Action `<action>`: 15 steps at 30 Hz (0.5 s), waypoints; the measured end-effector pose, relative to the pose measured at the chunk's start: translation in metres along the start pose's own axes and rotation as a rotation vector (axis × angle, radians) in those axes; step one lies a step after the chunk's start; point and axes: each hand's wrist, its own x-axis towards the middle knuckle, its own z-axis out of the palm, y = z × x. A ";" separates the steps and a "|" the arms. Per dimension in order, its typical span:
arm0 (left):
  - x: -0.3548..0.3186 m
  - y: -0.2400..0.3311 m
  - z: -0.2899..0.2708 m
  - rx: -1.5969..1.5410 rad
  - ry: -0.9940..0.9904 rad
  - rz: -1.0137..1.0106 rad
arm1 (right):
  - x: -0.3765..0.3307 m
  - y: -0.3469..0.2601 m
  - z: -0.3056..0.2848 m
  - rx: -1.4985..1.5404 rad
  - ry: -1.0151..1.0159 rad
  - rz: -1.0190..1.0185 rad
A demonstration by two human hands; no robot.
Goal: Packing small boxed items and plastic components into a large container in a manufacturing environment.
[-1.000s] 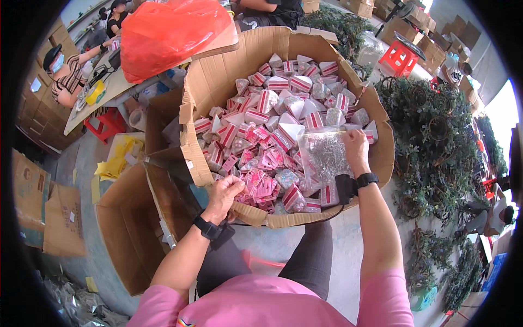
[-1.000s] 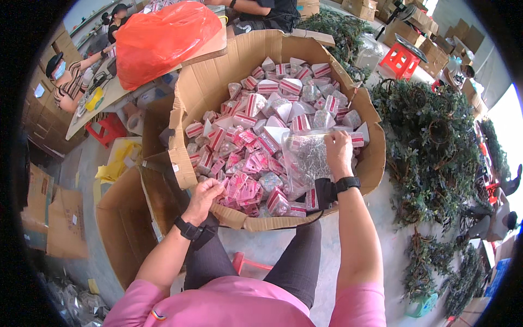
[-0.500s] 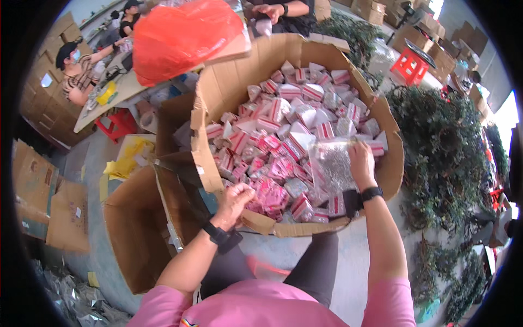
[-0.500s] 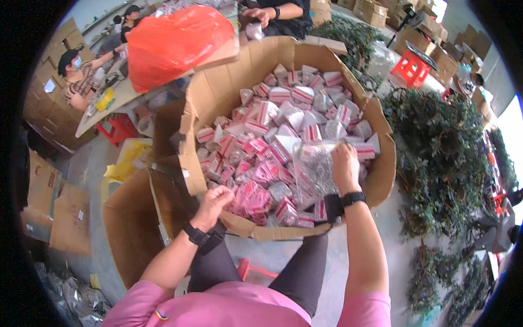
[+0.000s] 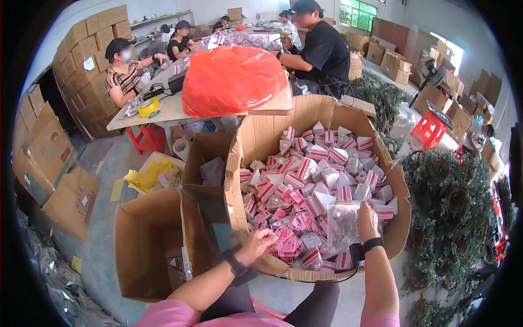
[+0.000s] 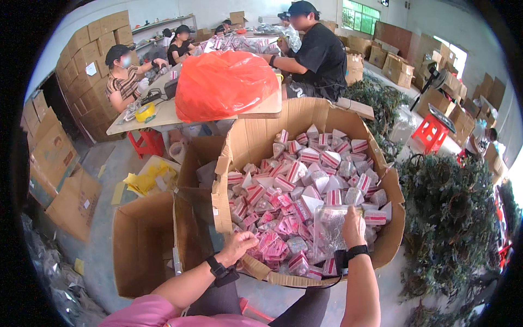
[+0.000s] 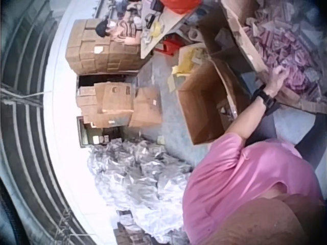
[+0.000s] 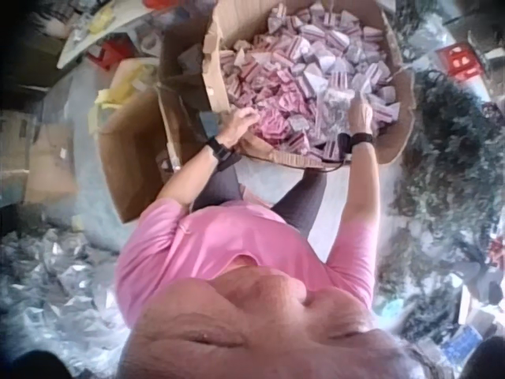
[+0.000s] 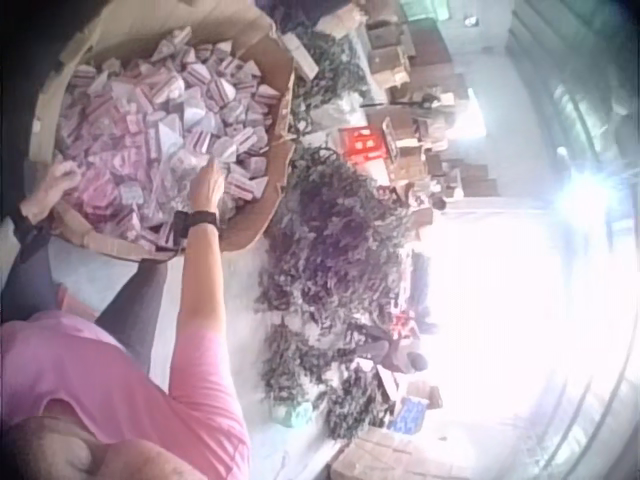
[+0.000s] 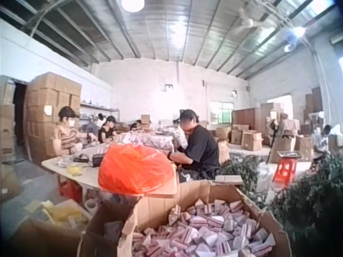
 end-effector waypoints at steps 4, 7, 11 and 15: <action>0.007 -0.011 -0.003 0.107 -0.037 0.076 | -0.001 0.024 0.000 0.071 0.086 0.081; 0.006 -0.006 -0.003 0.012 -0.029 0.053 | 0.002 0.043 0.008 0.342 0.055 0.124; 0.005 -0.005 -0.005 0.041 -0.022 0.019 | 0.003 0.037 0.009 0.343 0.104 0.165; 0.008 -0.003 -0.002 0.081 -0.041 0.032 | 0.002 0.054 0.016 0.219 0.176 0.160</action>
